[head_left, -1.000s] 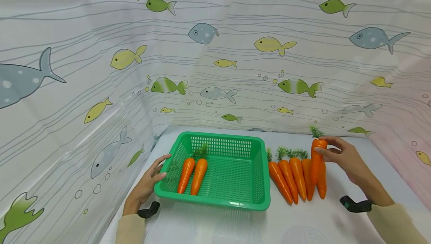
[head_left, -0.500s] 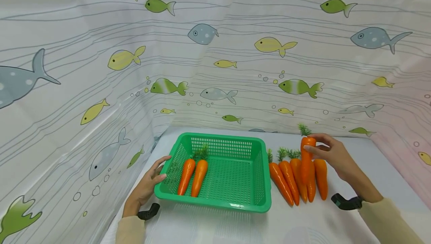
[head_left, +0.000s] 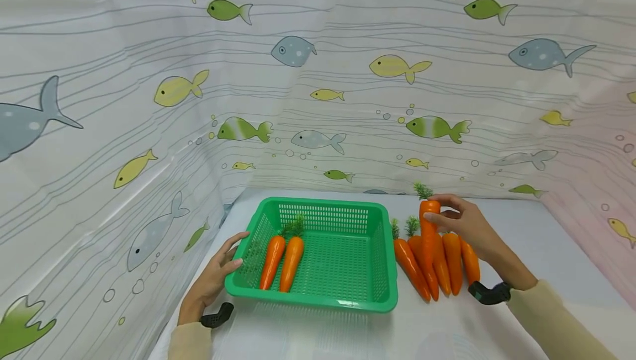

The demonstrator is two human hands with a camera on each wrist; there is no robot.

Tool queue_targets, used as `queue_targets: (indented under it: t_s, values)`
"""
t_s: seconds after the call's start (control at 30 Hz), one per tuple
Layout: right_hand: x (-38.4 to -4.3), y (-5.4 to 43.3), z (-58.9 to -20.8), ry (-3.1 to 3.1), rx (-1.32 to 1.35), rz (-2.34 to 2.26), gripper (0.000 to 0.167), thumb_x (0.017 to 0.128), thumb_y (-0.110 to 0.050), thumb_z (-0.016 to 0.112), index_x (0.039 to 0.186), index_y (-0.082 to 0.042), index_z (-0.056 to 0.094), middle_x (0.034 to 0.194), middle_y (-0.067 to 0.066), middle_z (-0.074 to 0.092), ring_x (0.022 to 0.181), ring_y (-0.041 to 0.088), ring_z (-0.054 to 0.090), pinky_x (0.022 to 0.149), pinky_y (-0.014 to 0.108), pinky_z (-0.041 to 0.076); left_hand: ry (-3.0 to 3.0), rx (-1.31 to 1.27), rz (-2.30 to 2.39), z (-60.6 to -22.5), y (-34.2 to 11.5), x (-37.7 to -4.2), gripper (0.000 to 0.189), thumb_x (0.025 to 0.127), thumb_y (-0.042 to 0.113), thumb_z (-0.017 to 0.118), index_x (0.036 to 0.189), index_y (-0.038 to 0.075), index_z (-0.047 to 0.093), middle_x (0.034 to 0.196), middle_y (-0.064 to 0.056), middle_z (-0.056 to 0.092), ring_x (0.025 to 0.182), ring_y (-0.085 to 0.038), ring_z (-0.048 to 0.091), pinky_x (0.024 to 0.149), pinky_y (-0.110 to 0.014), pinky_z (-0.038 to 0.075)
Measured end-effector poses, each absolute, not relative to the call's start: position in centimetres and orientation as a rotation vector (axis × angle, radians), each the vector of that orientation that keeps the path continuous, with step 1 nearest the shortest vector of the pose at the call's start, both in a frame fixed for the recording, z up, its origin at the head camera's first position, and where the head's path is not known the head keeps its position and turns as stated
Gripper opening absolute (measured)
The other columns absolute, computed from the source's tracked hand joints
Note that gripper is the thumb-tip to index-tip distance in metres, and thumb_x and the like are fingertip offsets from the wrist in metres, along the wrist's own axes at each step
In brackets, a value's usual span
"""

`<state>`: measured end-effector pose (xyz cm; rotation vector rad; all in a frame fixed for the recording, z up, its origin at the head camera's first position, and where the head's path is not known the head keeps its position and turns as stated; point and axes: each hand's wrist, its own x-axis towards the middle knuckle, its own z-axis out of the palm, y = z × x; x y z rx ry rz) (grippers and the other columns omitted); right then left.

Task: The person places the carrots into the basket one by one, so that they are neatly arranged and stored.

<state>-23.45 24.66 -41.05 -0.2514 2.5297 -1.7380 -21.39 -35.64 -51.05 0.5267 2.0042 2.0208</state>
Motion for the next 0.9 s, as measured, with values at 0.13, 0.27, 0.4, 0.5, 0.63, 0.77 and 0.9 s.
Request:
queue_targets:
  t_s: [0.13, 0.27, 0.4, 0.5, 0.63, 0.77, 0.9]
  values:
    - [-23.8, 23.8, -40.9, 2.53, -0.28, -1.724, 0.06, 0.098, -0.035, 0.072, 0.145, -0.005, 0.049, 0.135, 0.018, 0.057, 0.106, 0.015, 0.068, 0.084, 0.035, 0.059, 2.04, 0.508, 2.009, -51.0, -35.6, -21.3, 0.062, 0.107, 0.012, 0.047, 0.164, 0.021, 0.023, 0.157, -0.026, 0.032, 0.123, -0.03, 0.06, 0.089, -0.051, 0.057]
    - [-24.0, 22.8, -40.5, 2.53, -0.313, -1.718, 0.058, 0.098, -0.035, 0.073, 0.144, -0.007, 0.052, 0.135, 0.018, 0.058, 0.106, 0.017, 0.069, 0.084, 0.035, 0.059, 2.046, 0.461, 2.013, -51.0, -35.6, -21.3, 0.062, 0.107, 0.012, 0.049, 0.163, 0.022, 0.025, 0.159, -0.027, 0.028, 0.126, -0.031, 0.057, 0.09, -0.05, 0.056]
    - [-24.0, 21.9, -40.1, 2.521, -0.337, -1.707, 0.056, 0.097, -0.036, 0.074, 0.142, -0.009, 0.054, 0.132, 0.016, 0.061, 0.105, 0.02, 0.07, 0.084, 0.035, 0.059, 2.03, 0.45, 2.019, -51.0, -35.5, -21.3, 0.063, 0.106, 0.012, 0.05, 0.163, 0.022, 0.024, 0.159, -0.027, 0.028, 0.124, -0.033, 0.058, 0.09, -0.05, 0.057]
    - [-24.2, 21.2, -40.1, 2.485, -0.358, -1.735, 0.054, 0.097, -0.034, 0.074, 0.141, -0.01, 0.054, 0.13, 0.016, 0.062, 0.104, 0.023, 0.07, 0.083, 0.037, 0.059, 2.024, 0.436, 2.023, -51.1, -35.4, -21.3, 0.064, 0.106, 0.011, 0.05, 0.163, 0.022, 0.025, 0.159, -0.026, 0.028, 0.124, -0.033, 0.058, 0.089, -0.05, 0.057]
    - [-24.5, 20.3, -40.1, 2.418, -0.399, -1.785, 0.054, 0.097, -0.029, 0.075, 0.142, -0.009, 0.054, 0.13, 0.016, 0.062, 0.104, 0.024, 0.07, 0.084, 0.041, 0.06, 2.02, 0.413, 2.027, -51.2, -35.4, -21.2, 0.064, 0.105, 0.011, 0.051, 0.163, 0.022, 0.025, 0.158, -0.027, 0.029, 0.123, -0.033, 0.058, 0.089, -0.05, 0.057]
    - [-24.7, 19.2, -39.9, 2.387, -0.443, -1.788, 0.052, 0.097, -0.028, 0.075, 0.141, -0.009, 0.055, 0.131, 0.016, 0.063, 0.105, 0.025, 0.07, 0.086, 0.043, 0.059, 2.03, 0.412, 2.027, -51.2, -35.5, -21.2, 0.064, 0.105, 0.011, 0.052, 0.163, 0.022, 0.026, 0.159, -0.026, 0.028, 0.125, -0.032, 0.056, 0.09, -0.05, 0.056]
    - [-25.1, 18.1, -39.9, 2.354, -0.476, -1.787, 0.049, 0.098, -0.026, 0.074, 0.14, -0.008, 0.055, 0.126, 0.018, 0.065, 0.101, 0.028, 0.07, 0.086, 0.045, 0.059, 2.035, 0.424, 2.027, -51.1, -35.4, -21.3, 0.064, 0.105, 0.012, 0.052, 0.163, 0.022, 0.026, 0.158, -0.027, 0.029, 0.125, -0.032, 0.056, 0.09, -0.05, 0.056]
